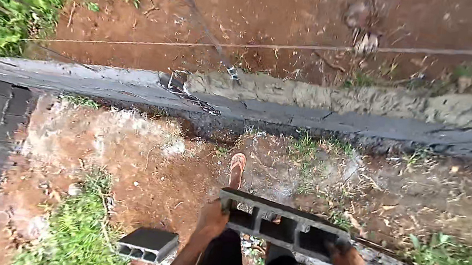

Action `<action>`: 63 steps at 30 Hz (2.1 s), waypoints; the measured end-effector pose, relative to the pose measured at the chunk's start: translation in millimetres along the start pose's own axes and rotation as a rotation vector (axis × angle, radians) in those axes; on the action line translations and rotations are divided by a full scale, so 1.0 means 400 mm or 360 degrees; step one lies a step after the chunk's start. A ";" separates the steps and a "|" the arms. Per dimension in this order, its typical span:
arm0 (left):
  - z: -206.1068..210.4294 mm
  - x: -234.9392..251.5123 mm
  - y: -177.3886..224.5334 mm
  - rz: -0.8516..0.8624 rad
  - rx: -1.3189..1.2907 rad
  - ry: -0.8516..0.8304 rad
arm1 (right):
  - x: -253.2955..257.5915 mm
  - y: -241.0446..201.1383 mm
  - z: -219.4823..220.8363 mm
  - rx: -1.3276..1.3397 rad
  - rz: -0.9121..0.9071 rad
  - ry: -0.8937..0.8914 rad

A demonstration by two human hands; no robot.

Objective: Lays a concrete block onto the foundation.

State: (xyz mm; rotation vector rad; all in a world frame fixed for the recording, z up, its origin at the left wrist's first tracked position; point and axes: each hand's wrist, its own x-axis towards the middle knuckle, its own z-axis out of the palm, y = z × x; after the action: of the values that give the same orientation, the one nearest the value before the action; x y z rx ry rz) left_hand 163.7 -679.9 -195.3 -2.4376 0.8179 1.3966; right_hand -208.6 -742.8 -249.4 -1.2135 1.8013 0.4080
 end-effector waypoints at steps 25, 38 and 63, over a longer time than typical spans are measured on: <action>-1.368 -0.539 -0.013 0.1098 -0.0247 0.1227 | -0.850 -1.056 -0.745 0.0396 -0.1161 0.1130; -1.507 -0.220 0.101 0.1210 -0.0223 0.0985 | -0.610 -1.250 -0.827 0.0328 -0.0849 0.0757; -1.369 -0.052 0.211 0.0503 -0.0125 0.0583 | -0.327 -1.262 -0.708 -0.0095 -0.0600 0.0533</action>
State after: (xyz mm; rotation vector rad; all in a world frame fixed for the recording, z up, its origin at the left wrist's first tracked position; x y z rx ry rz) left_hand 505.8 -983.7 117.8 -2.7641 1.3008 1.0984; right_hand 102.6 -1095.8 112.0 -1.7028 1.7859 0.0420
